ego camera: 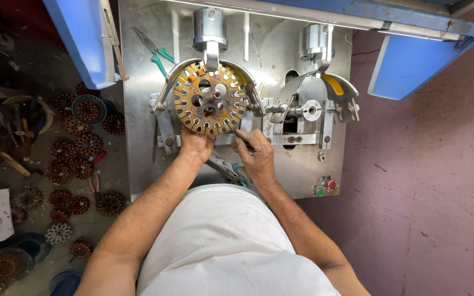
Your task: The person uses pliers and a screwdriver to adjust and secure components on a circular metal fixture mounted on a machine. They repeatedly position and tighten parts while handling small metal pieces.
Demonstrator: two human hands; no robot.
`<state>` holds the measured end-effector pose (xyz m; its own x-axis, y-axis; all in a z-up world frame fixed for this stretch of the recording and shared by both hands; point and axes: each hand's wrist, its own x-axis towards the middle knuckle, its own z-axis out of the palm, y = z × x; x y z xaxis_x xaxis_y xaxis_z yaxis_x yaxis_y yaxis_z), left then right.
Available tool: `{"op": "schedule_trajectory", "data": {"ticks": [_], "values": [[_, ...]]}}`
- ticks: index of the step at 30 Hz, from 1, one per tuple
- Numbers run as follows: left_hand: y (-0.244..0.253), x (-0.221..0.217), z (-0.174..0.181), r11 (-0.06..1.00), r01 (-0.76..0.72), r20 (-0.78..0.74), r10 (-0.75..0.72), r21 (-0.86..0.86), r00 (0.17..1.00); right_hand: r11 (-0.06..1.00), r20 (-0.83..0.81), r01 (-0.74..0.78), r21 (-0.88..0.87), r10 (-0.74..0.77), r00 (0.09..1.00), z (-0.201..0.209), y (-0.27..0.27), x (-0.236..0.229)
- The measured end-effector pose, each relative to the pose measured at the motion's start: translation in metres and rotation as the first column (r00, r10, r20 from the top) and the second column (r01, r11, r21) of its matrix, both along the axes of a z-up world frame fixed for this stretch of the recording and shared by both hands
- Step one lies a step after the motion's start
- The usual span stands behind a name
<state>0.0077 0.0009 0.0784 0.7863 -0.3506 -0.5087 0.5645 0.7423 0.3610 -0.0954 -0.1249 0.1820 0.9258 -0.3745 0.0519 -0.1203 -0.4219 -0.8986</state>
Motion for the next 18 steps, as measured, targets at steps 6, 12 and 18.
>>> {"op": "schedule_trajectory", "data": {"ticks": [6,12,18], "values": [[-0.004,0.002,0.004,0.999,-0.033,-0.079,0.031,-0.025,0.996,1.000,0.009,0.013,-0.026,-0.013,1.000,0.002,0.002,0.001],[-0.004,0.003,0.009,1.000,-0.019,-0.107,0.018,-0.005,0.994,0.922,-0.031,-0.008,-0.387,-0.005,0.999,0.009,0.006,0.005],[-0.004,0.003,0.007,0.999,-0.022,-0.103,0.017,-0.041,0.994,0.859,-0.095,0.149,0.490,-0.117,0.989,-0.010,-0.003,0.008]]}}
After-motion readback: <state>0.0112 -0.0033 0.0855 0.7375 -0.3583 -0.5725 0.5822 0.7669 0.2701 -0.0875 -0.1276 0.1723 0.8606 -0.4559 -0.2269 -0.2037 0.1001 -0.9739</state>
